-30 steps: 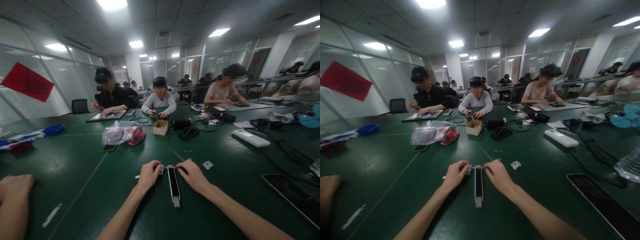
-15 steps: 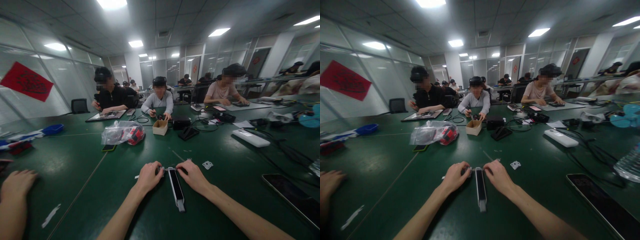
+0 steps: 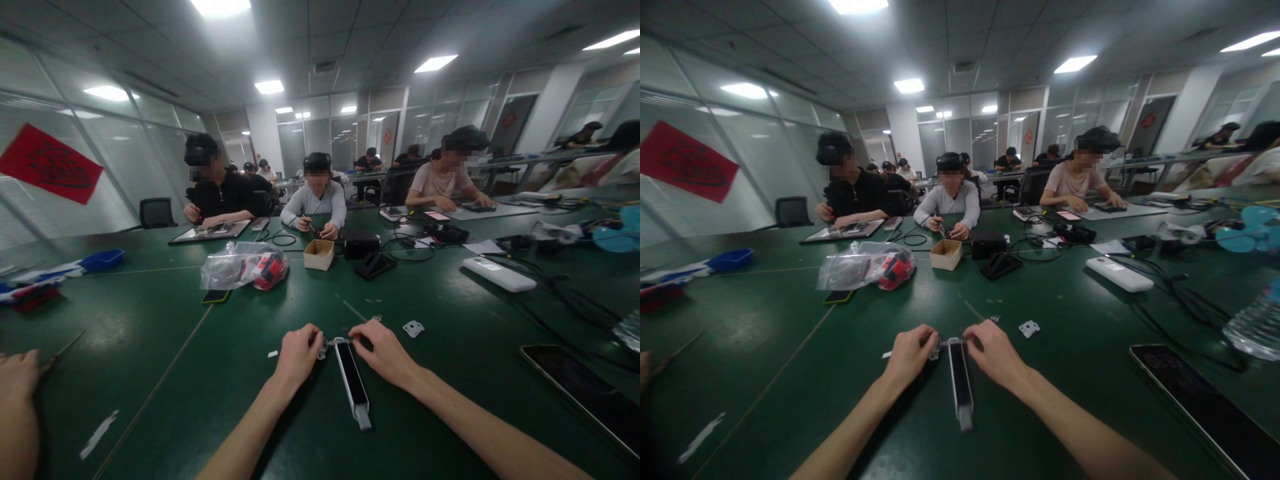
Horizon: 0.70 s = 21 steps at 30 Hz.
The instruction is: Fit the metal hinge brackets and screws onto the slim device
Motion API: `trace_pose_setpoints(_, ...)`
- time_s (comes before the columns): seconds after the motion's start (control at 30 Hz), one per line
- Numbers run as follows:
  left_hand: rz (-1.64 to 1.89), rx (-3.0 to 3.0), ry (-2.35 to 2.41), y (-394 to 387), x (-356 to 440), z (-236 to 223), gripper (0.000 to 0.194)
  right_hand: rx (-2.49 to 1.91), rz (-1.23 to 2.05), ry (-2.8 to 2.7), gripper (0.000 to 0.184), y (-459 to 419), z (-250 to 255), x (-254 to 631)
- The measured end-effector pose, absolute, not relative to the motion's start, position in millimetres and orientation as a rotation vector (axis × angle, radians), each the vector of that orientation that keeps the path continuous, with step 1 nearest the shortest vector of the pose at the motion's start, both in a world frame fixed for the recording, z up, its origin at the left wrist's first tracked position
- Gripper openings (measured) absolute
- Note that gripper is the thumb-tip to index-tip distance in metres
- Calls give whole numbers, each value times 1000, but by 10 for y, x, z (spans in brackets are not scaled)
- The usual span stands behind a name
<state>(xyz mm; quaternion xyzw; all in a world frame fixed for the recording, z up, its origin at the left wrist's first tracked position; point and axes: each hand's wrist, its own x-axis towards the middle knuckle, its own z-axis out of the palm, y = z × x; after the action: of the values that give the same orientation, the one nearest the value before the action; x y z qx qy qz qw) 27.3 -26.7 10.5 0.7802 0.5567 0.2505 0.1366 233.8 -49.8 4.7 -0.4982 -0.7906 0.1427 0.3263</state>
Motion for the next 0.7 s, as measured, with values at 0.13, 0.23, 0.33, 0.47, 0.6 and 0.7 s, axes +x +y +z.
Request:
trace_pose_setpoints(0.13, 737, 2210, 1626, -266, 283, 92, 25, -1298, 364, -2065, 15, -497, 62, 2335)
trace_pose_setpoints(0.23, 722, 2192, 1649, -256, 292, 93, 25, -1292, 349, -2064, 14, -495, 64, 2327)
trace_pose_setpoints(0.33, 735, 2168, 1641, -252, 307, 105, 24, -1271, 356, -2088, 15, -494, 48, 2322)
trace_pose_setpoints(0.47, 749, 2147, 1641, -260, 318, 113, 22, -1252, 371, -2101, 16, -494, 30, 2323)
trace_pose_setpoints(0.6, 713, 2188, 1674, -262, 312, 101, 22, -1258, 377, -2086, 15, -497, 43, 2313)
trace_pose_setpoints(0.7, 660, 2249, 1730, -254, 307, 93, 21, -1259, 347, -2073, 14, -495, 52, 2296)
